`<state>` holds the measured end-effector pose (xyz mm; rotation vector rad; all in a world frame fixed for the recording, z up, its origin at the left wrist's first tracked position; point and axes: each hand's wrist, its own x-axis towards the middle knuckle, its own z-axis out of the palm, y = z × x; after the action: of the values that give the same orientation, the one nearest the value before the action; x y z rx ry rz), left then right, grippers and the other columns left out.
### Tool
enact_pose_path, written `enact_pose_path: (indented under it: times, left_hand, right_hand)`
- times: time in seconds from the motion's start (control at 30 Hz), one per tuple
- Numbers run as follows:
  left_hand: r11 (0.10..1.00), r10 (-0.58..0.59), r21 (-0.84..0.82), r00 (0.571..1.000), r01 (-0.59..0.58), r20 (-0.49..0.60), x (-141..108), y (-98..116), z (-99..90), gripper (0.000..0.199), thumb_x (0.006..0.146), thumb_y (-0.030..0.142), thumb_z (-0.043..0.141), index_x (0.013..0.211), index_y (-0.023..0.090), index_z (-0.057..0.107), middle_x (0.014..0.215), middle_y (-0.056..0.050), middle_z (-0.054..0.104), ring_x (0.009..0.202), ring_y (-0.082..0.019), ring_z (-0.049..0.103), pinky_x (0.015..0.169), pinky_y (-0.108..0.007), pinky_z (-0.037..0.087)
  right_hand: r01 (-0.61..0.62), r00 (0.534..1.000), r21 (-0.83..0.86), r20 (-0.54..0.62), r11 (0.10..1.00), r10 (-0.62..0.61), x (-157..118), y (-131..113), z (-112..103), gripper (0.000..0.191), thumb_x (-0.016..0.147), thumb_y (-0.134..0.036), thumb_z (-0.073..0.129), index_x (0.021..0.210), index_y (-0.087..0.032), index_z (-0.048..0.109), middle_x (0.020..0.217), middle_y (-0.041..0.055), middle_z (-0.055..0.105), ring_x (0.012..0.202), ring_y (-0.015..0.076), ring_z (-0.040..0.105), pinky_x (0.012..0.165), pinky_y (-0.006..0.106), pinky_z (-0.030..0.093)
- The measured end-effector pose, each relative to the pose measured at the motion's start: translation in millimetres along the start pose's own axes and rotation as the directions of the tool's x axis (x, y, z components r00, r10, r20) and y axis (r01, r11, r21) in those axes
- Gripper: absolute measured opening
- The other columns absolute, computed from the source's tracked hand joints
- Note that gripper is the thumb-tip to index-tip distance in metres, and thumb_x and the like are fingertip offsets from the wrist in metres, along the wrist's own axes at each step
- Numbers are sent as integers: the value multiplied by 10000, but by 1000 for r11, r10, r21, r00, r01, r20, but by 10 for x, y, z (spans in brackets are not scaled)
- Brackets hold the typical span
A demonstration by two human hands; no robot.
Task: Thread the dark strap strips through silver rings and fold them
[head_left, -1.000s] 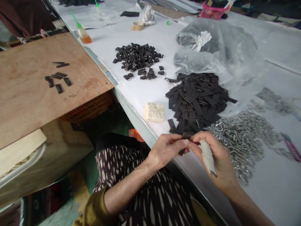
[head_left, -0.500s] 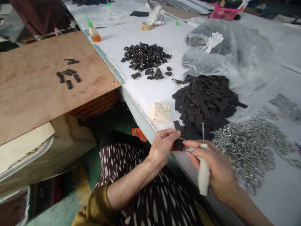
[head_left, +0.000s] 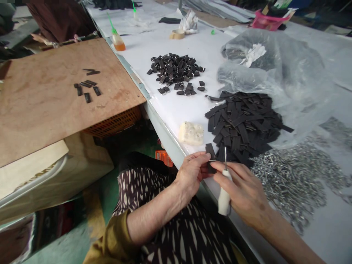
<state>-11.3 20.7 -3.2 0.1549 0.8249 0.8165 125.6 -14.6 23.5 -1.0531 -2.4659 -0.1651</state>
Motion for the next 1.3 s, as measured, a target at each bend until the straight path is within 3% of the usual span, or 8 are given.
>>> enact_pose_path:
  times: [0.13, 0.23, 0.37, 0.5, 0.7, 0.8, 0.97, 1.3]
  left_hand:
    - [1000, -22, -19, 1000, 21, -21, -3, -8, 19, 220, 572, 243, 716, 698, 132, 574, 547, 21, 549, 476, -93, 508, 477, -220, 425]
    - [998, -6, -61, 1000, 4, -21, -13, -6, 41, 212, 553, 208, 718, 646, 141, 539, 503, 43, 502, 452, -91, 503, 487, -230, 443]
    - [999, 47, -13, 999, -47, 25, -33, -19, 52, 196, 587, 243, 698, 647, 133, 547, 538, 13, 553, 477, -127, 566, 587, -290, 489]
    - [987, 130, 93, 991, -132, 26, -72, -49, 58, 193, 667, 293, 652, 742, 121, 608, 614, -26, 613, 515, -112, 568, 612, -269, 482]
    - [944, 258, 189, 962, -270, 85, -120, -67, 59, 286, 794, 396, 539, 737, 121, 596, 628, -45, 617, 574, -141, 585, 613, -286, 490]
    - [920, 289, 234, 948, -314, 134, -140, -47, 65, 300, 788, 408, 562, 782, 113, 617, 668, -52, 630, 614, -145, 595, 643, -285, 492]
    - [929, 258, 252, 962, -271, 85, -146, -25, 85, 249, 707, 331, 664, 816, 109, 642, 654, -41, 639, 573, -125, 590, 618, -253, 483]
    - [917, 277, 277, 958, -285, 69, -139, -33, 68, 174, 768, 270, 585, 765, 103, 635, 618, -44, 641, 539, -124, 601, 597, -244, 488]
  right_hand:
    - [-93, 995, 123, -36, 988, 98, -44, 8, 30, 226, 777, -39, 503, 901, -220, 559, 971, 98, 670, 859, 210, 592, 716, 377, 510]
    - [-244, 961, 302, -55, 922, 273, -51, -11, 49, 253, 776, -38, 520, 936, -233, 541, 986, 83, 646, 852, 195, 592, 713, 365, 517]
    - [-499, 832, 424, -11, 756, 555, 30, -62, 42, 142, 805, -144, 553, 903, -245, 528, 940, 56, 637, 791, 170, 613, 677, 321, 515]
    - [-652, 708, 409, 29, 638, 705, 134, -94, 21, 99, 793, -247, 591, 882, -245, 548, 848, 29, 644, 690, 151, 606, 595, 272, 494]
    - [-686, 653, 456, 43, 567, 756, 187, -80, 29, 85, 786, -271, 598, 844, -245, 542, 843, 25, 628, 720, 153, 600, 579, 258, 479]
    - [-690, 634, 487, 51, 535, 771, 190, -69, 46, 85, 789, -272, 595, 842, -241, 536, 826, 15, 617, 693, 136, 588, 572, 244, 477]
    - [-687, 627, 522, 74, 506, 775, 169, -58, 82, 92, 799, -272, 581, 859, -231, 525, 816, 13, 605, 666, 124, 580, 539, 224, 472]
    - [-713, 599, 510, 85, 482, 796, 180, -72, 105, 126, 793, -288, 593, 873, -228, 516, 826, 15, 612, 699, 138, 594, 566, 232, 480]
